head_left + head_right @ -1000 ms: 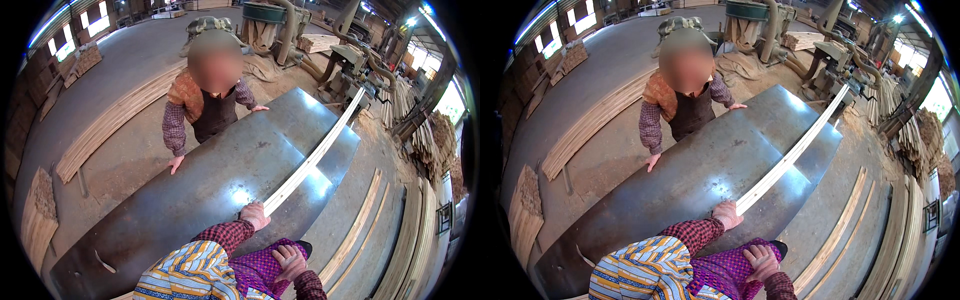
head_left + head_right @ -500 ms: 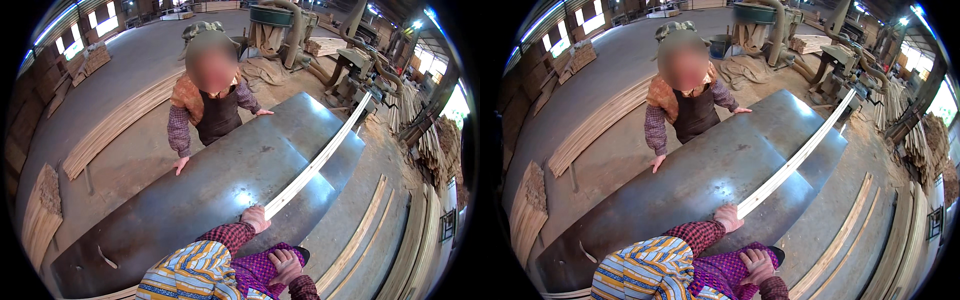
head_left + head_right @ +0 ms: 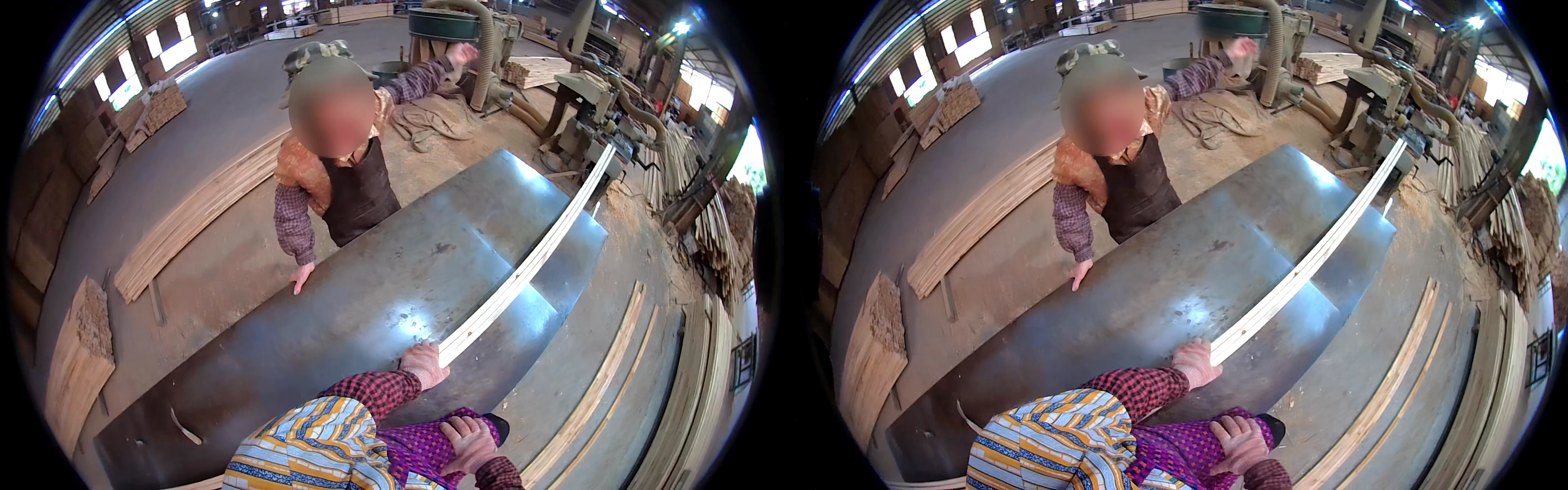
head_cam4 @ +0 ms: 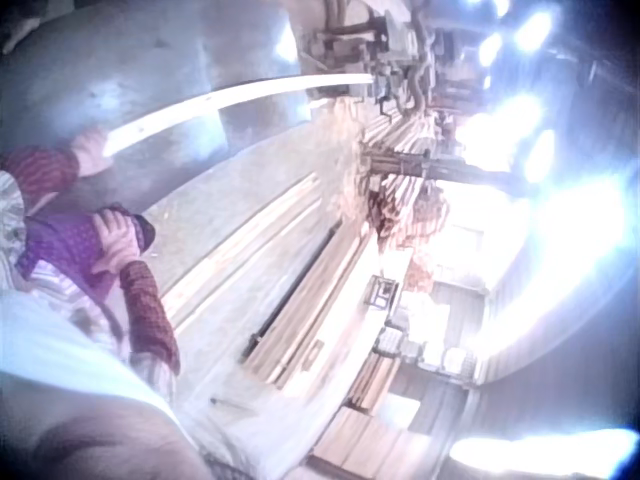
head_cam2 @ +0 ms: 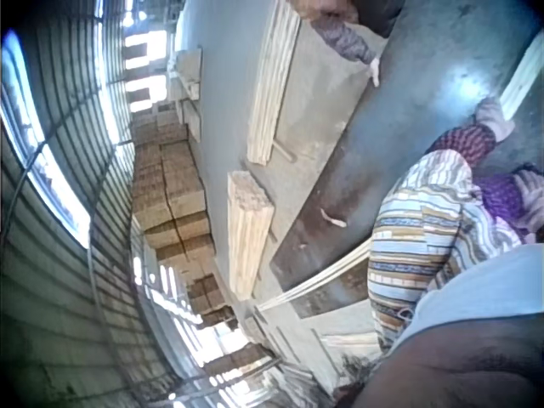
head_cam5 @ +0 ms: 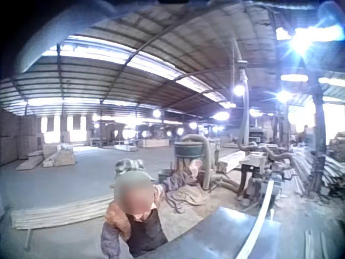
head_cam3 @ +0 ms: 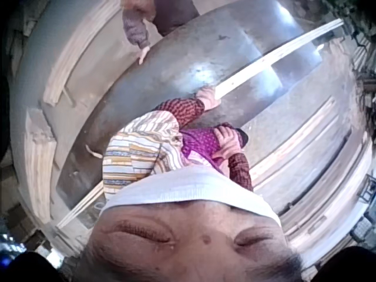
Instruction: The person feeds wood slats into a planning machine and then collects the finished slats from a metal table by hand.
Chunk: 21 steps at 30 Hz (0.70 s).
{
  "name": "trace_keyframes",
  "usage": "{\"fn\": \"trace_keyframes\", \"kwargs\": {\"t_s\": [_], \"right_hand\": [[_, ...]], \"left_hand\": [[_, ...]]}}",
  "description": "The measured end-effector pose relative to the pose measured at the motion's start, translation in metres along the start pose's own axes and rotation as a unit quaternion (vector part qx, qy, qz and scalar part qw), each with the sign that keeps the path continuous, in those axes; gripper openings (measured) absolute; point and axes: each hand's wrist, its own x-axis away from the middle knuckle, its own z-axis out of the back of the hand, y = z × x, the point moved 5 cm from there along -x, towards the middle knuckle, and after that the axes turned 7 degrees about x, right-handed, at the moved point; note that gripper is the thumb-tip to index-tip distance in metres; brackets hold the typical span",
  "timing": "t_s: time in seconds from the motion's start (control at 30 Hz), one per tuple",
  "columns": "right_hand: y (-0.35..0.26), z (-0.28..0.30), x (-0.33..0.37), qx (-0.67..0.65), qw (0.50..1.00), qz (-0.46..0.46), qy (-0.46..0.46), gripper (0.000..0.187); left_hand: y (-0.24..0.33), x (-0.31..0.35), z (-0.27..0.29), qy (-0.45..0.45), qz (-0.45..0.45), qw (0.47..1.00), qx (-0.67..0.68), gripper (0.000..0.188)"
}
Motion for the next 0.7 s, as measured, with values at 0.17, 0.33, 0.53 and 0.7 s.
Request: {"fn": "trace_keyframes", "kwargs": {"t_s": [0.17, 0.33, 0.53, 0.7], "right_hand": [[0.001, 0.004, 0.002, -0.001, 1.0, -0.014, -0.012, 0.123], [-0.002, 0.007, 0.0, 0.014, 0.999, -0.025, -0.036, 0.125], [-0.005, 0.007, -0.009, 0.019, 0.995, -0.042, -0.085, 0.126], [0.002, 0.009, -0.018, -0.038, 0.991, -0.058, -0.114, 0.122]], "left_hand": [[0.008, -0.006, -0.001, -0.02, 0.008, 0.999, 0.026, 0.066], [0.001, -0.012, 0.0, -0.052, 0.004, 0.999, 0.013, 0.075], [-0.005, -0.011, 0.004, -0.113, -0.042, 0.993, 0.02, 0.078], [-0.008, -0.013, 0.005, -0.105, -0.052, 0.993, 0.03, 0.075]]}}
